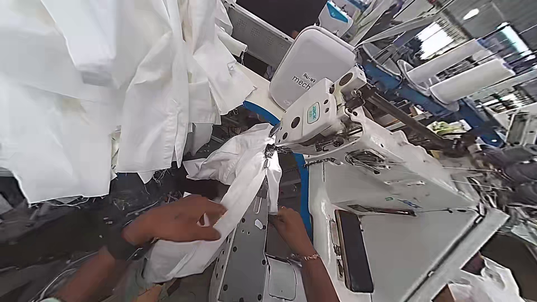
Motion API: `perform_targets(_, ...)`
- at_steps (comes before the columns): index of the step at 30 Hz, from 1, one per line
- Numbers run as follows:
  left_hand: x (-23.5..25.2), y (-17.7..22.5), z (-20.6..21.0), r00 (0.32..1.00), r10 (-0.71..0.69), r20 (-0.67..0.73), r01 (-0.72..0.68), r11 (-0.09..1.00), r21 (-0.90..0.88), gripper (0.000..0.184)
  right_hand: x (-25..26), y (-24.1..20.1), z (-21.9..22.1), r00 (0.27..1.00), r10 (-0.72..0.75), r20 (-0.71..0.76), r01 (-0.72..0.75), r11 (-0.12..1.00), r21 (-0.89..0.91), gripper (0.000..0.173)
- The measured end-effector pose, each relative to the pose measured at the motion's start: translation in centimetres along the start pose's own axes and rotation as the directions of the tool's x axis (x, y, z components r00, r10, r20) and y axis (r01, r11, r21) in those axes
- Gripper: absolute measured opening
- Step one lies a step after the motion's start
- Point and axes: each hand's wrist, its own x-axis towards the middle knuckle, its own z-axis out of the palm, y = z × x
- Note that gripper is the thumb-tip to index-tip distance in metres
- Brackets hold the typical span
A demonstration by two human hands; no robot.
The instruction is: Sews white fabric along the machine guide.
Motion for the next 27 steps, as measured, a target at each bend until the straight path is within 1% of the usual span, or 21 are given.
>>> perform_targets(1, 1.2, 0.7, 0.9, 0.991, -0.066, -0.115, 0.064, 0.998, -0.024, 0.038, -1.1, 0.6, 0.0, 0.982, -0.138, -0.132, 0.15, 0.984, 0.093, 0.02)
perform_targets(2, 2.5, 1.3, 2.7, 0.954, -0.112, -0.278, 0.103, 0.994, -0.045, 0.039, -2.4, 0.3, -0.4, 0.943, -0.239, -0.232, 0.272, 0.955, 0.119, 0.021)
perform_targets(3, 3.7, 1.8, 5.2, 0.882, -0.095, -0.462, 0.096, 0.995, -0.021, 0.033, -4.1, -0.8, -0.9, 0.902, -0.315, -0.296, 0.349, 0.934, 0.071, 0.024)
perform_targets(4, 4.6, 1.8, 8.1, 0.78, -0.011, -0.625, 0.068, 0.995, 0.068, 0.027, -5.8, -2.4, -1.1, 0.877, -0.364, -0.315, 0.378, 0.926, -0.018, 0.025)
perform_targets(5, 5.4, 1.5, 10.3, 0.671, 0.102, -0.734, 0.051, 0.982, 0.183, 0.025, -7.1, -4.6, -0.7, 0.864, -0.394, -0.313, 0.371, 0.919, -0.133, 0.026)
perform_targets(6, 6.0, 1.0, 11.4, 0.593, 0.201, -0.78, 0.035, 0.961, 0.274, 0.026, -7.8, -6.5, 0.1, 0.864, -0.406, -0.298, 0.335, 0.905, -0.263, 0.023)
perform_targets(7, 6.3, 0.6, 11.9, 0.565, 0.256, -0.784, 0.002, 0.95, 0.312, 0.027, -8.1, -7.7, 1.1, 0.87, -0.401, -0.287, 0.287, 0.885, -0.366, 0.019)
perform_targets(9, 6.9, 0.2, 11.3, 0.584, 0.275, -0.764, -0.056, 0.952, 0.301, 0.026, -7.9, -8.4, 1.6, 0.898, -0.363, -0.248, 0.217, 0.858, -0.466, 0.017)
perform_targets(11, 7.4, 0.0, 9.9, 0.625, 0.229, -0.747, -0.067, 0.968, 0.24, 0.022, -7.3, -9.1, 0.3, 0.935, -0.308, -0.175, 0.192, 0.857, -0.478, 0.022)
perform_targets(12, 7.6, -0.1, 9.5, 0.628, 0.221, -0.746, -0.066, 0.971, 0.231, 0.019, -7.2, -9.4, -0.2, 0.949, -0.279, -0.147, 0.18, 0.862, -0.473, 0.025)
perform_targets(13, 7.9, -0.2, 9.1, 0.602, 0.249, -0.759, -0.069, 0.963, 0.261, 0.019, -7.0, -9.8, -0.6, 0.959, -0.254, -0.124, 0.168, 0.865, -0.472, 0.027)
perform_targets(15, 8.8, -0.6, 8.3, 0.528, 0.349, -0.774, -0.077, 0.928, 0.365, 0.026, -6.5, -10.2, -1.2, 0.971, -0.221, -0.097, 0.15, 0.868, -0.473, 0.026)
perform_targets(16, 9.2, -0.7, 8.0, 0.515, 0.369, -0.774, -0.071, 0.918, 0.391, 0.03, -6.1, -10.2, -1.3, 0.97, -0.224, -0.1, 0.152, 0.869, -0.472, 0.024)
perform_targets(17, 9.5, -0.8, 7.8, 0.53, 0.365, -0.765, -0.061, 0.917, 0.395, 0.031, -5.8, -10.0, -1.3, 0.966, -0.232, -0.113, 0.154, 0.87, -0.469, 0.021)
perform_targets(18, 9.6, -0.8, 7.7, 0.561, 0.342, -0.754, -0.058, 0.925, 0.377, 0.029, -5.5, -9.9, -1.1, 0.962, -0.239, -0.133, 0.152, 0.871, -0.466, 0.019)
perform_targets(20, 9.4, -0.1, 7.4, 0.636, 0.27, -0.723, -0.025, 0.944, 0.33, 0.027, -5.0, -9.4, -0.5, 0.943, -0.268, -0.199, 0.149, 0.871, -0.468, 0.016)
perform_targets(23, 7.4, 1.3, 6.9, 0.773, 0.123, -0.622, 0.024, 0.975, 0.223, 0.027, -5.4, -8.3, 1.3, 0.915, -0.294, -0.277, 0.123, 0.856, -0.501, 0.02)
perform_targets(25, 7.4, 1.4, 5.8, 0.804, 0.09, -0.588, 0.031, 0.981, 0.193, 0.027, -4.5, -8.1, 1.7, 0.884, -0.34, -0.321, 0.138, 0.845, -0.517, 0.021)
perform_targets(27, 7.6, 1.3, 6.1, 0.796, 0.094, -0.598, 0.027, 0.981, 0.191, 0.028, -4.3, -7.8, 2.0, 0.845, -0.389, -0.366, 0.162, 0.839, -0.519, 0.02)
